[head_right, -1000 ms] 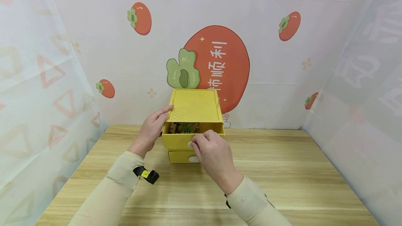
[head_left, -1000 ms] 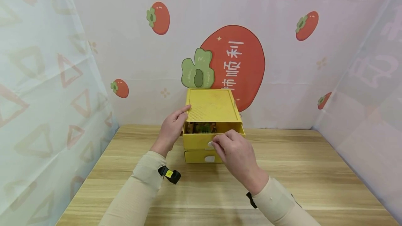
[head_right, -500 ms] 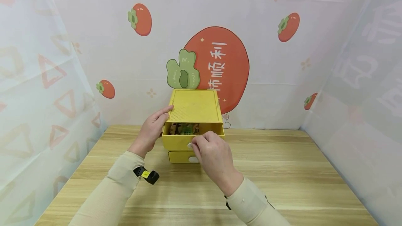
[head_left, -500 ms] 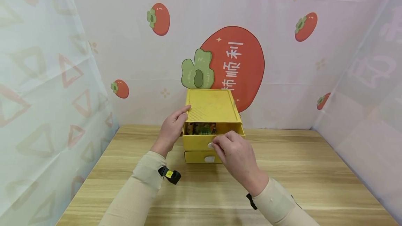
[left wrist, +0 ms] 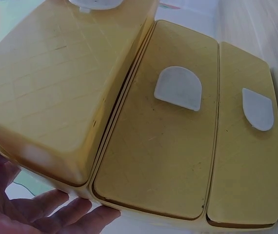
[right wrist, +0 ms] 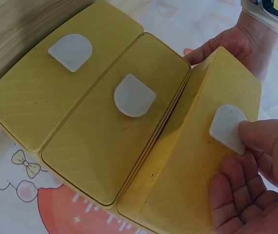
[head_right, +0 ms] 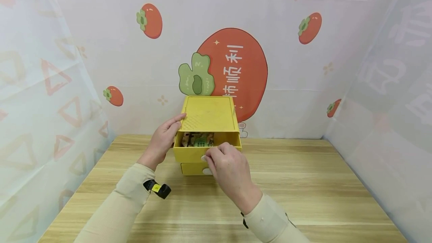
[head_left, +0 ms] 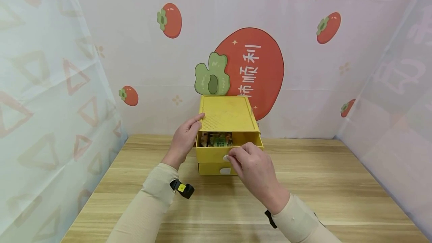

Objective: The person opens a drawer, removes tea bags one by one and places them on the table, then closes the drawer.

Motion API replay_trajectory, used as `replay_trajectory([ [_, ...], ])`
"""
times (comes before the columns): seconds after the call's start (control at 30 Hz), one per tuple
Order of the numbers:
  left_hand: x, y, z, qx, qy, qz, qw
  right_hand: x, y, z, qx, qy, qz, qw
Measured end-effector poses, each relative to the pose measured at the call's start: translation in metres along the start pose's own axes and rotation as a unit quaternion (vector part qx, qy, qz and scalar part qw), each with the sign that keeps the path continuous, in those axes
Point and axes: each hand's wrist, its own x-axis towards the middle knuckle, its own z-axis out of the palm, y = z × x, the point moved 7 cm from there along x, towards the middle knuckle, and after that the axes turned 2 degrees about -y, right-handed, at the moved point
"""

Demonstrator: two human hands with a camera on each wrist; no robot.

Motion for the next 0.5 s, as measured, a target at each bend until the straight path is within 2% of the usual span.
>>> replay_trajectory([
  [0.5,0.0012,0.0006,-0.0001,0.0,0.009,0.004,1.0,-0.0022,-0.0037,-0.0032,-0.002,0.001,0.004,1.0],
])
